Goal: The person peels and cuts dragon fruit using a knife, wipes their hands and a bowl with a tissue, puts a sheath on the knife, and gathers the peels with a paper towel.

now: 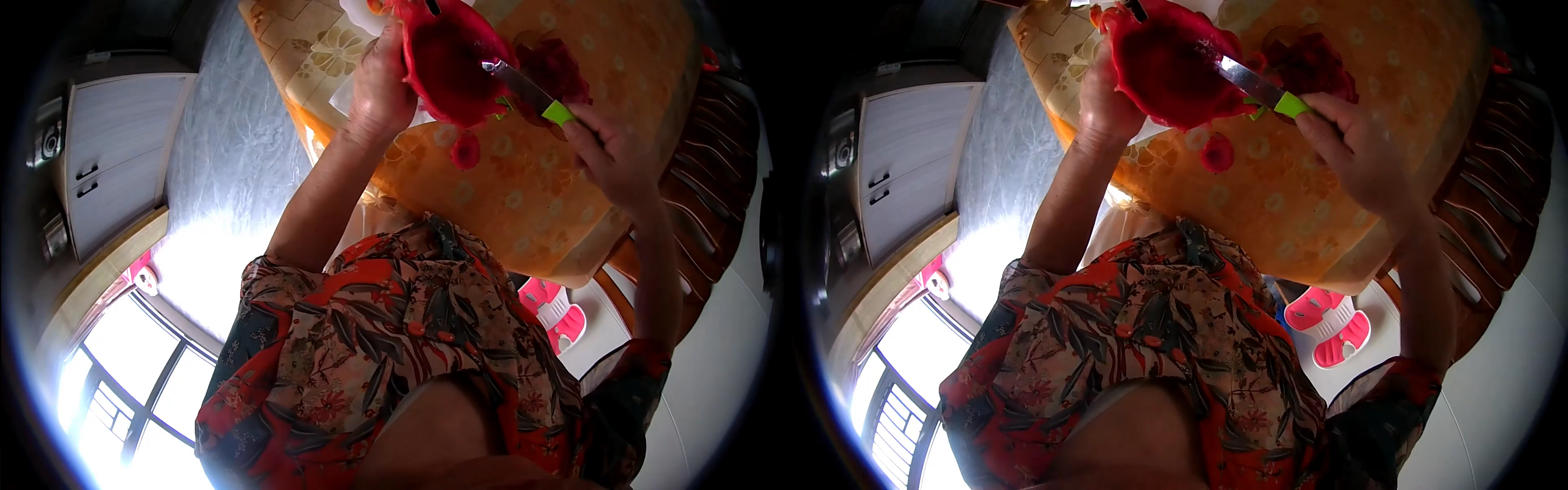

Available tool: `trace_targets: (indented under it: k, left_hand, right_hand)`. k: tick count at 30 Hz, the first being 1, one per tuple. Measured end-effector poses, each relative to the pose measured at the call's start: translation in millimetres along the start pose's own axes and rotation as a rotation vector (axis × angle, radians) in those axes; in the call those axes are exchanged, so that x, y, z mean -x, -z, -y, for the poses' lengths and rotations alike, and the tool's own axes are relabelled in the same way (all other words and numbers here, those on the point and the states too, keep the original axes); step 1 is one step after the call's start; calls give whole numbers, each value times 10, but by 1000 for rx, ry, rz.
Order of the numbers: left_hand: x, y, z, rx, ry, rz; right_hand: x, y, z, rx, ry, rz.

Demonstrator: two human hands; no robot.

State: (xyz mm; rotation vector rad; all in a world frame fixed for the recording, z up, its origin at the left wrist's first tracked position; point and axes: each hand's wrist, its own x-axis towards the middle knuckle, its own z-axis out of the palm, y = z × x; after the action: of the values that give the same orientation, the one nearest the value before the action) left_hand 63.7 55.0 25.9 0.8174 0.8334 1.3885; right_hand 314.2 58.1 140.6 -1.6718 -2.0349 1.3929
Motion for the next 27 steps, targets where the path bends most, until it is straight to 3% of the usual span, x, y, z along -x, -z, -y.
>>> trace_targets:
  k: [2,7,9,11,13,15,18,20,23,26,27]
  left_hand:
    - [49,-74,-85,-1011,-248,-14]
    - [-45,-62,156,-644,-94,-138]
    - [-82,-56,194,-190,39,-177]
    - [-91,-76,130,540,288,-151]
    - [-98,-101,281,114,138,-190]
    - [-96,-112,335,-72,64,-198]
    - [-72,-131,278,211,162,-170]
    - [-56,-157,132,674,337,-148]
    - [-65,-157,66,694,406,-151]
    - [39,-102,92,-990,-344,-37]
    - [67,-115,62,-983,-322,-49]
  right_hand:
    - [20,-91,-84,-144,-40,-2]
    - [87,-278,-77,-423,-199,9]
    - [102,-307,-83,-473,-222,4]
    - [111,-343,-122,-494,-211,-21]
    - [121,-331,-130,-377,-126,-35]
    - [132,-310,-145,-305,-67,-31]
    - [144,-290,-167,-266,-50,-15]
    - [163,-258,-123,-239,-76,-14]
    - [163,-208,-34,-289,-175,26]
    - [139,-124,-68,-236,-253,153]
    - [145,-133,-70,-240,-204,124]
